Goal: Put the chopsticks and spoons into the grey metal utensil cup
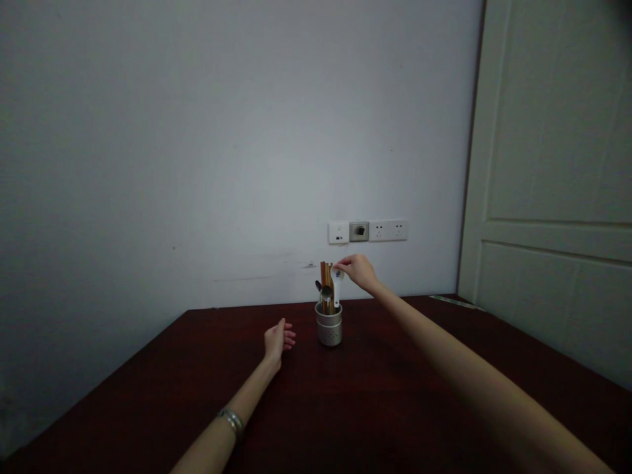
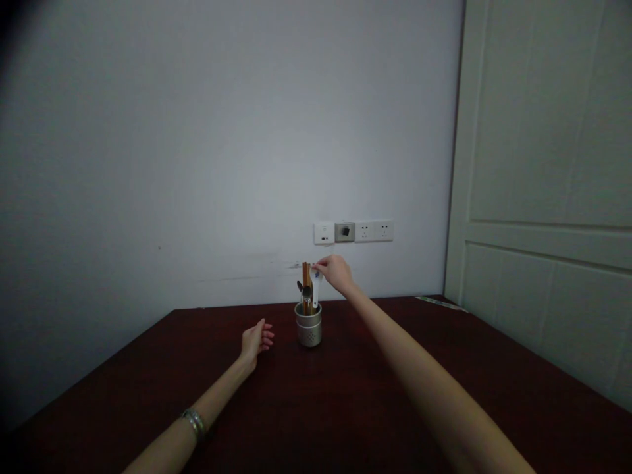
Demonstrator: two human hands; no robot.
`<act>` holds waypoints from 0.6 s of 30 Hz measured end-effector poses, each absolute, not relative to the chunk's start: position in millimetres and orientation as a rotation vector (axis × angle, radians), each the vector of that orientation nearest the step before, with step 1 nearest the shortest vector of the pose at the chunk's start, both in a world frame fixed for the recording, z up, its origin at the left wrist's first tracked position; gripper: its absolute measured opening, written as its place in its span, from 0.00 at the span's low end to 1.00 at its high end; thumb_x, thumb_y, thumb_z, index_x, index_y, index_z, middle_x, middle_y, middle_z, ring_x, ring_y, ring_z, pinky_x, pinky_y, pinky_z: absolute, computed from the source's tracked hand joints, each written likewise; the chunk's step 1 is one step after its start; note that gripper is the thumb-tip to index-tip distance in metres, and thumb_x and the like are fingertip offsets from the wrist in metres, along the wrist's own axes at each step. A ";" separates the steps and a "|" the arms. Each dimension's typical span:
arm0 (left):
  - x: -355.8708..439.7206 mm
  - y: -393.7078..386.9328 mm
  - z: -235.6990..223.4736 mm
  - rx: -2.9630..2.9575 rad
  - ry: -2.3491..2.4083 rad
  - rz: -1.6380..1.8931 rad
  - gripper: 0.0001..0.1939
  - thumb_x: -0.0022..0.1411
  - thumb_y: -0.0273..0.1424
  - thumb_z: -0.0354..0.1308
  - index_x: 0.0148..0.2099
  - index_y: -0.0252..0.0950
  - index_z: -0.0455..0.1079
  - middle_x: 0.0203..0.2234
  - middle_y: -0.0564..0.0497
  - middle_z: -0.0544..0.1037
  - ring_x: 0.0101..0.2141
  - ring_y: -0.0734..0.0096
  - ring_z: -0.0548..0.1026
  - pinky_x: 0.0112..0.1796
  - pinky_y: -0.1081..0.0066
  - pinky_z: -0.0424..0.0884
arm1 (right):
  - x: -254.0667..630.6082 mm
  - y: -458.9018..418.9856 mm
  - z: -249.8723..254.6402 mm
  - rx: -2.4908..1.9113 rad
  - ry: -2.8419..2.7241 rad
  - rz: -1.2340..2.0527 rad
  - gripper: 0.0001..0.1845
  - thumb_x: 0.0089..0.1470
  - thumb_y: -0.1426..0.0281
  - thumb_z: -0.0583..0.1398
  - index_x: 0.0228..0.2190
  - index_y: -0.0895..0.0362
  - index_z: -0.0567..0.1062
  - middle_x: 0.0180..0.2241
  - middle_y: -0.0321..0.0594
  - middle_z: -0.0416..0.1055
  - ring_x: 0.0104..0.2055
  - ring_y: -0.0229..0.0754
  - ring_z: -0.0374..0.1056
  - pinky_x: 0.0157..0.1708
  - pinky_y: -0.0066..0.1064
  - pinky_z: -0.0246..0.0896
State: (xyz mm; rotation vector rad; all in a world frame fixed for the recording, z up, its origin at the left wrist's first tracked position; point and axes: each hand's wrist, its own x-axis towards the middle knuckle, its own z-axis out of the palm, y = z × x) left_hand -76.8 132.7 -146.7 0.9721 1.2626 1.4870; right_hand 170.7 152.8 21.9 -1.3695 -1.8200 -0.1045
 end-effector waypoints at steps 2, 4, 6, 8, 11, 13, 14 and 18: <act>-82.2 138.9 -154.1 0.998 1.301 1.514 0.21 0.49 0.45 0.50 0.29 0.30 0.66 0.14 0.53 0.70 0.12 0.77 0.65 0.14 0.77 0.58 | 171.1 155.1 12.2 -1.377 -1.817 -0.094 0.14 0.47 0.59 0.57 0.29 0.53 0.78 0.29 0.38 0.76 0.31 0.39 0.69 0.30 0.24 0.57; -82.0 141.4 -159.0 1.077 1.315 1.524 0.23 0.48 0.48 0.49 0.28 0.31 0.66 0.12 0.54 0.68 0.11 0.78 0.64 0.14 0.77 0.56 | 171.8 156.2 2.8 -1.378 -1.833 -0.075 0.14 0.47 0.59 0.57 0.30 0.52 0.78 0.30 0.38 0.76 0.32 0.39 0.69 0.31 0.24 0.57; -78.3 141.3 -161.4 1.194 1.321 1.494 0.24 0.47 0.50 0.48 0.27 0.31 0.66 0.11 0.55 0.67 0.10 0.78 0.62 0.13 0.78 0.54 | 172.4 156.0 -5.6 -1.370 -1.853 -0.056 0.15 0.48 0.58 0.56 0.30 0.53 0.78 0.30 0.38 0.76 0.33 0.39 0.69 0.32 0.25 0.58; -74.1 140.3 -162.1 1.285 1.324 1.452 0.25 0.48 0.51 0.48 0.27 0.31 0.65 0.10 0.55 0.65 0.10 0.79 0.60 0.12 0.78 0.51 | 172.3 154.6 -12.6 -1.354 -1.868 -0.046 0.16 0.48 0.58 0.56 0.31 0.53 0.78 0.32 0.39 0.76 0.34 0.40 0.69 0.34 0.26 0.58; -71.0 139.7 -162.0 1.331 1.342 1.428 0.25 0.49 0.51 0.46 0.27 0.32 0.65 0.10 0.55 0.65 0.09 0.79 0.59 0.12 0.78 0.51 | 170.2 151.7 -21.8 -1.329 -1.886 -0.027 0.16 0.48 0.58 0.56 0.31 0.53 0.78 0.33 0.39 0.75 0.36 0.40 0.69 0.36 0.27 0.59; -71.2 140.3 -162.3 1.345 1.352 1.419 0.25 0.50 0.51 0.46 0.27 0.32 0.65 0.10 0.55 0.65 0.09 0.79 0.59 0.12 0.78 0.51 | 167.8 150.5 -27.7 -1.319 -1.901 -0.004 0.15 0.49 0.58 0.56 0.31 0.53 0.77 0.33 0.38 0.75 0.35 0.40 0.69 0.35 0.27 0.59; -71.6 140.7 -162.7 1.352 1.353 1.415 0.25 0.50 0.50 0.46 0.27 0.31 0.65 0.10 0.55 0.65 0.09 0.79 0.59 0.12 0.78 0.51 | 166.6 150.3 -30.7 -1.320 -1.907 0.007 0.15 0.49 0.58 0.56 0.31 0.53 0.77 0.33 0.38 0.75 0.35 0.40 0.69 0.35 0.26 0.59; -72.8 142.6 -165.1 1.389 1.355 1.413 0.24 0.51 0.50 0.45 0.27 0.31 0.65 0.10 0.55 0.64 0.09 0.79 0.60 0.12 0.78 0.51 | 163.3 150.9 -42.1 -1.338 -1.921 -0.013 0.15 0.49 0.59 0.56 0.31 0.53 0.77 0.33 0.39 0.75 0.36 0.40 0.69 0.35 0.27 0.58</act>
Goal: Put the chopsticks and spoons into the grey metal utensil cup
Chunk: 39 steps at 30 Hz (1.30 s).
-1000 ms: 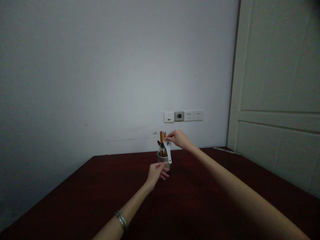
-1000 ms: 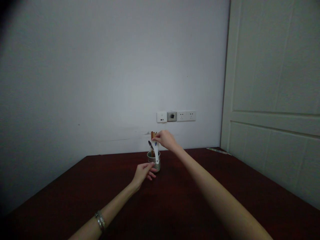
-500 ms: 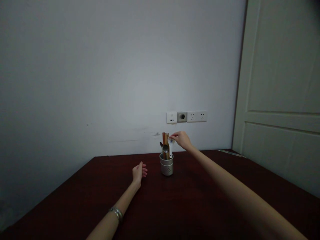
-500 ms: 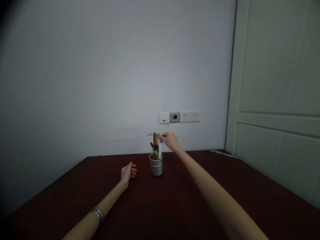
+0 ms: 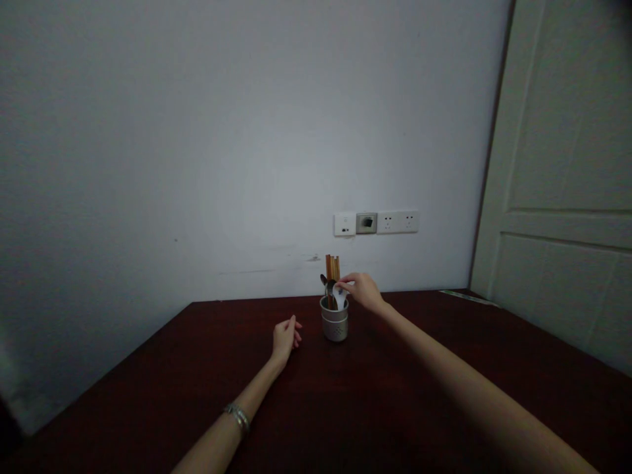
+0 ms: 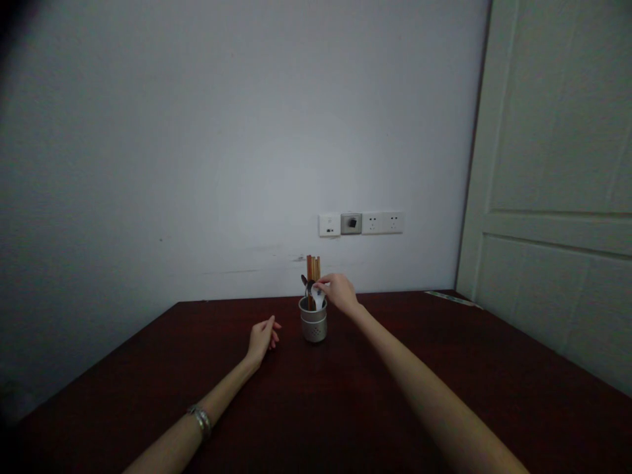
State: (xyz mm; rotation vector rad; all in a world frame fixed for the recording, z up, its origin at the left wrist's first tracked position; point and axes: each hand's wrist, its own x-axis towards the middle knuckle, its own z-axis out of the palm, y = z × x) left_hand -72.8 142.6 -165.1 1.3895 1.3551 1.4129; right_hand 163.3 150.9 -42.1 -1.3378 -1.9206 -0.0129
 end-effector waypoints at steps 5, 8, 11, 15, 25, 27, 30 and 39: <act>-72.5 143.8 -166.6 1.397 1.362 1.396 0.25 0.51 0.50 0.45 0.26 0.32 0.65 0.10 0.55 0.65 0.09 0.79 0.60 0.12 0.78 0.51 | 163.3 150.7 -52.1 -1.341 -1.953 -0.034 0.15 0.49 0.59 0.56 0.31 0.53 0.77 0.33 0.39 0.75 0.36 0.40 0.69 0.36 0.27 0.58; -72.4 143.8 -166.3 1.390 1.367 1.394 0.25 0.51 0.51 0.44 0.26 0.32 0.65 0.09 0.55 0.64 0.09 0.79 0.60 0.12 0.78 0.50 | 163.1 150.1 -57.1 -1.360 -1.956 -0.015 0.15 0.49 0.58 0.55 0.30 0.52 0.77 0.33 0.38 0.75 0.36 0.40 0.69 0.35 0.26 0.58; -72.5 143.0 -165.6 1.398 1.367 1.391 0.25 0.51 0.51 0.45 0.26 0.32 0.65 0.09 0.56 0.64 0.09 0.79 0.60 0.12 0.78 0.50 | 162.4 149.4 -62.1 -1.385 -1.967 0.010 0.16 0.48 0.57 0.55 0.31 0.52 0.77 0.33 0.38 0.75 0.36 0.40 0.69 0.34 0.26 0.58; -72.4 141.7 -164.8 1.401 1.366 1.382 0.25 0.51 0.51 0.45 0.26 0.32 0.65 0.09 0.56 0.64 0.09 0.79 0.60 0.12 0.78 0.51 | 161.6 147.7 -67.4 -1.387 -1.994 0.016 0.15 0.49 0.57 0.55 0.31 0.52 0.77 0.32 0.38 0.75 0.35 0.40 0.69 0.33 0.26 0.58; -71.9 141.6 -164.1 1.402 1.364 1.385 0.24 0.51 0.50 0.45 0.25 0.32 0.65 0.09 0.56 0.64 0.09 0.79 0.59 0.12 0.78 0.50 | 162.8 145.8 -70.3 -1.399 -2.006 0.082 0.15 0.49 0.58 0.55 0.31 0.51 0.77 0.31 0.38 0.75 0.34 0.39 0.69 0.32 0.25 0.58; -71.8 141.3 -163.5 1.400 1.363 1.387 0.24 0.52 0.50 0.45 0.25 0.32 0.64 0.09 0.55 0.64 0.09 0.79 0.59 0.12 0.78 0.50 | 163.4 146.0 -70.8 -1.383 -2.010 0.092 0.15 0.49 0.58 0.55 0.31 0.51 0.77 0.30 0.37 0.75 0.33 0.39 0.69 0.30 0.25 0.58; -71.5 141.0 -162.9 1.397 1.373 1.384 0.24 0.51 0.50 0.45 0.25 0.32 0.64 0.09 0.56 0.64 0.09 0.79 0.59 0.12 0.78 0.50 | 163.3 145.9 -71.3 -1.376 -2.016 0.103 0.15 0.49 0.58 0.55 0.30 0.51 0.77 0.30 0.37 0.75 0.32 0.39 0.69 0.29 0.25 0.57; -72.1 142.2 -164.1 1.397 1.379 1.392 0.24 0.51 0.50 0.46 0.24 0.32 0.65 0.09 0.55 0.64 0.09 0.79 0.60 0.13 0.78 0.51 | 160.7 139.8 -66.8 -1.396 -2.012 0.098 0.14 0.48 0.60 0.56 0.33 0.52 0.77 0.31 0.39 0.75 0.33 0.41 0.69 0.31 0.26 0.59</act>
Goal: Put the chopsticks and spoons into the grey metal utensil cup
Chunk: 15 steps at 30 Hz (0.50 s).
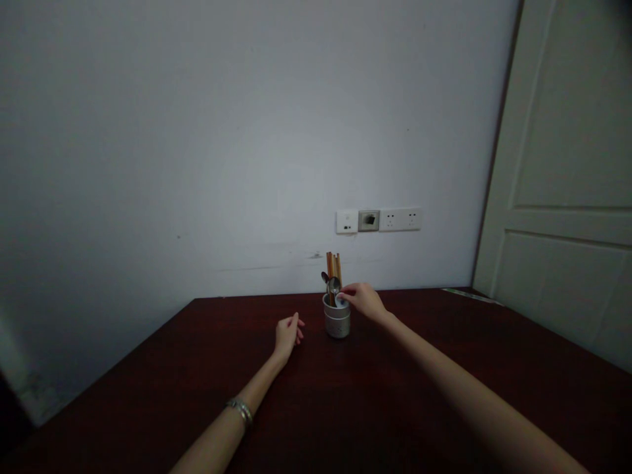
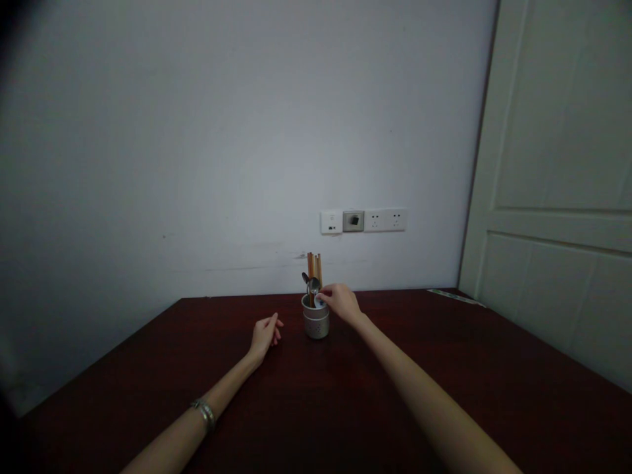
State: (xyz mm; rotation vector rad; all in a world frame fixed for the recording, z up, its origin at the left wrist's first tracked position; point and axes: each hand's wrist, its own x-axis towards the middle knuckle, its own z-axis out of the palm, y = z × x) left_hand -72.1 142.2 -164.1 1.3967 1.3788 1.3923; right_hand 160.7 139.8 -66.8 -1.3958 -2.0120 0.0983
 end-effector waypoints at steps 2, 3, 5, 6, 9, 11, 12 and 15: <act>-72.4 142.2 -164.4 1.398 1.374 1.391 0.24 0.52 0.49 0.46 0.24 0.32 0.65 0.09 0.55 0.64 0.09 0.79 0.59 0.13 0.78 0.51 | 161.4 139.2 -65.5 -1.383 -2.014 0.094 0.14 0.48 0.60 0.56 0.33 0.52 0.77 0.31 0.39 0.75 0.33 0.40 0.69 0.31 0.26 0.59; -72.4 142.2 -164.4 1.398 1.374 1.391 0.23 0.52 0.49 0.46 0.24 0.32 0.65 0.09 0.55 0.64 0.09 0.79 0.59 0.13 0.78 0.51 | 162.1 139.2 -64.8 -1.374 -2.014 0.091 0.14 0.48 0.60 0.56 0.32 0.52 0.77 0.31 0.39 0.75 0.33 0.40 0.69 0.32 0.26 0.59; -72.5 142.1 -164.5 1.404 1.373 1.394 0.23 0.52 0.48 0.45 0.25 0.32 0.65 0.09 0.55 0.64 0.09 0.79 0.59 0.12 0.78 0.51 | 164.4 140.2 -63.2 -1.350 -2.007 0.094 0.14 0.48 0.59 0.56 0.32 0.52 0.77 0.31 0.39 0.75 0.33 0.40 0.69 0.33 0.27 0.59; -72.5 142.1 -164.6 1.409 1.372 1.395 0.23 0.52 0.48 0.45 0.25 0.32 0.65 0.09 0.55 0.64 0.09 0.79 0.59 0.12 0.78 0.51 | 166.1 141.1 -62.4 -1.338 -1.995 0.098 0.15 0.48 0.59 0.56 0.32 0.53 0.77 0.31 0.39 0.75 0.33 0.41 0.69 0.33 0.27 0.59; -72.5 142.4 -164.8 1.418 1.374 1.395 0.23 0.53 0.48 0.45 0.24 0.32 0.65 0.09 0.55 0.64 0.09 0.79 0.59 0.12 0.78 0.52 | 173.6 144.2 -61.3 -1.306 -1.919 0.117 0.16 0.47 0.58 0.56 0.32 0.55 0.77 0.32 0.41 0.75 0.34 0.41 0.69 0.35 0.28 0.60; -72.5 142.5 -165.0 1.416 1.377 1.395 0.23 0.53 0.48 0.45 0.24 0.32 0.65 0.08 0.55 0.64 0.09 0.79 0.59 0.12 0.78 0.52 | 180.7 145.4 -63.6 -1.302 -1.852 0.131 0.17 0.47 0.58 0.56 0.32 0.56 0.77 0.33 0.42 0.75 0.35 0.42 0.69 0.35 0.28 0.60; -72.5 142.5 -164.9 1.415 1.378 1.396 0.23 0.53 0.48 0.45 0.24 0.32 0.64 0.09 0.55 0.64 0.09 0.79 0.59 0.12 0.78 0.51 | 184.7 145.3 -66.2 -1.311 -1.823 0.141 0.17 0.47 0.58 0.56 0.32 0.56 0.77 0.34 0.42 0.75 0.35 0.42 0.69 0.36 0.28 0.60; -72.2 142.1 -164.7 1.423 1.381 1.392 0.22 0.53 0.47 0.45 0.24 0.32 0.64 0.09 0.55 0.64 0.09 0.79 0.59 0.12 0.78 0.51 | 197.0 141.4 -81.0 -1.386 -1.779 0.156 0.19 0.49 0.57 0.54 0.34 0.56 0.76 0.35 0.42 0.75 0.37 0.43 0.69 0.37 0.29 0.60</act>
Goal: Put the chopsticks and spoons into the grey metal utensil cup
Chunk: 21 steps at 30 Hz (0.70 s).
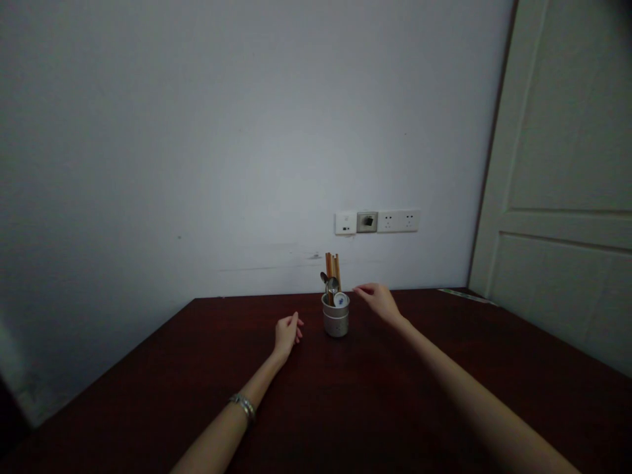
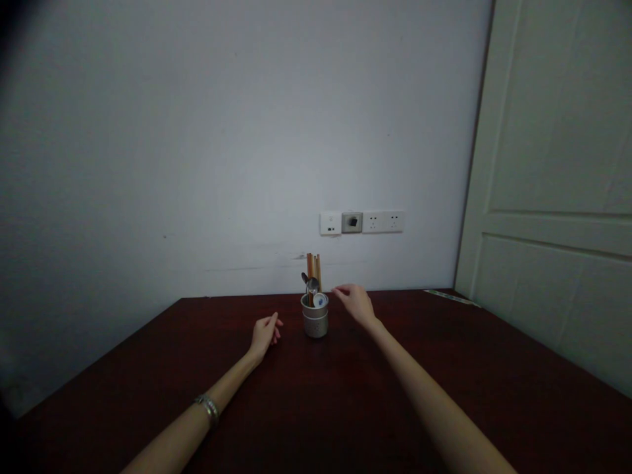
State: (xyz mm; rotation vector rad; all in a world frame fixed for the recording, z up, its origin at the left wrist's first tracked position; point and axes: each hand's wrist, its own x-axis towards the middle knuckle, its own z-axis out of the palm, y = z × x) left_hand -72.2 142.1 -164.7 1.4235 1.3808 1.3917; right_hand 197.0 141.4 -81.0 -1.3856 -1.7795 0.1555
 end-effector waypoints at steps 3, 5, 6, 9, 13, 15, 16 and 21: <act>-71.3 141.9 -164.8 1.446 1.393 1.374 0.21 0.54 0.45 0.45 0.24 0.32 0.64 0.09 0.55 0.64 0.09 0.78 0.60 0.13 0.78 0.52 | 206.1 131.8 -103.3 -1.504 -1.803 0.132 0.20 0.50 0.58 0.53 0.37 0.57 0.75 0.39 0.44 0.73 0.42 0.45 0.68 0.41 0.31 0.59; -70.8 142.0 -165.3 1.478 1.420 1.368 0.20 0.54 0.44 0.44 0.24 0.33 0.64 0.09 0.55 0.63 0.10 0.78 0.60 0.13 0.78 0.54 | 208.3 123.1 -119.0 -1.565 -1.849 0.126 0.21 0.51 0.58 0.52 0.40 0.58 0.74 0.42 0.46 0.71 0.44 0.45 0.66 0.43 0.32 0.58; -70.6 141.8 -165.6 1.507 1.438 1.376 0.20 0.55 0.43 0.44 0.24 0.33 0.64 0.09 0.55 0.64 0.10 0.78 0.61 0.14 0.78 0.55 | 208.2 118.4 -126.4 -1.581 -1.886 0.124 0.22 0.51 0.59 0.52 0.41 0.59 0.73 0.43 0.46 0.70 0.45 0.45 0.65 0.45 0.32 0.57; -70.8 140.4 -166.0 1.688 1.510 1.425 0.19 0.56 0.41 0.44 0.24 0.33 0.66 0.14 0.52 0.69 0.17 0.74 0.68 0.21 0.76 0.62 | 204.6 103.9 -144.9 -1.589 -2.013 0.101 0.25 0.51 0.59 0.51 0.45 0.62 0.69 0.47 0.49 0.67 0.50 0.46 0.61 0.49 0.33 0.54; -69.4 138.4 -166.5 2.015 1.667 1.356 0.16 0.57 0.36 0.44 0.31 0.34 0.70 0.29 0.46 0.76 0.33 0.68 0.72 0.36 0.70 0.65 | 198.9 89.9 -160.2 -1.634 -2.098 0.046 0.28 0.52 0.59 0.50 0.49 0.63 0.66 0.52 0.53 0.60 0.54 0.49 0.56 0.51 0.36 0.51; -66.7 138.5 -168.5 2.152 1.728 1.218 0.16 0.57 0.33 0.44 0.40 0.33 0.70 0.40 0.43 0.74 0.42 0.65 0.70 0.44 0.68 0.61 | 197.7 86.6 -164.4 -1.659 -2.114 0.020 0.27 0.52 0.59 0.49 0.49 0.63 0.66 0.52 0.53 0.60 0.55 0.50 0.55 0.52 0.38 0.49; -65.0 138.8 -170.0 2.208 1.756 1.126 0.18 0.57 0.33 0.44 0.45 0.32 0.69 0.45 0.41 0.71 0.46 0.63 0.67 0.47 0.67 0.59 | 197.5 85.6 -165.8 -1.668 -2.117 0.009 0.27 0.53 0.59 0.49 0.49 0.62 0.67 0.52 0.53 0.60 0.55 0.50 0.55 0.52 0.38 0.48; -57.9 137.7 -178.1 2.342 1.852 0.659 0.27 0.57 0.41 0.43 0.57 0.34 0.58 0.56 0.38 0.56 0.57 0.48 0.50 0.52 0.52 0.47 | 197.9 82.3 -168.6 -1.677 -2.096 -0.048 0.24 0.54 0.61 0.47 0.46 0.61 0.70 0.50 0.50 0.63 0.54 0.48 0.56 0.53 0.37 0.48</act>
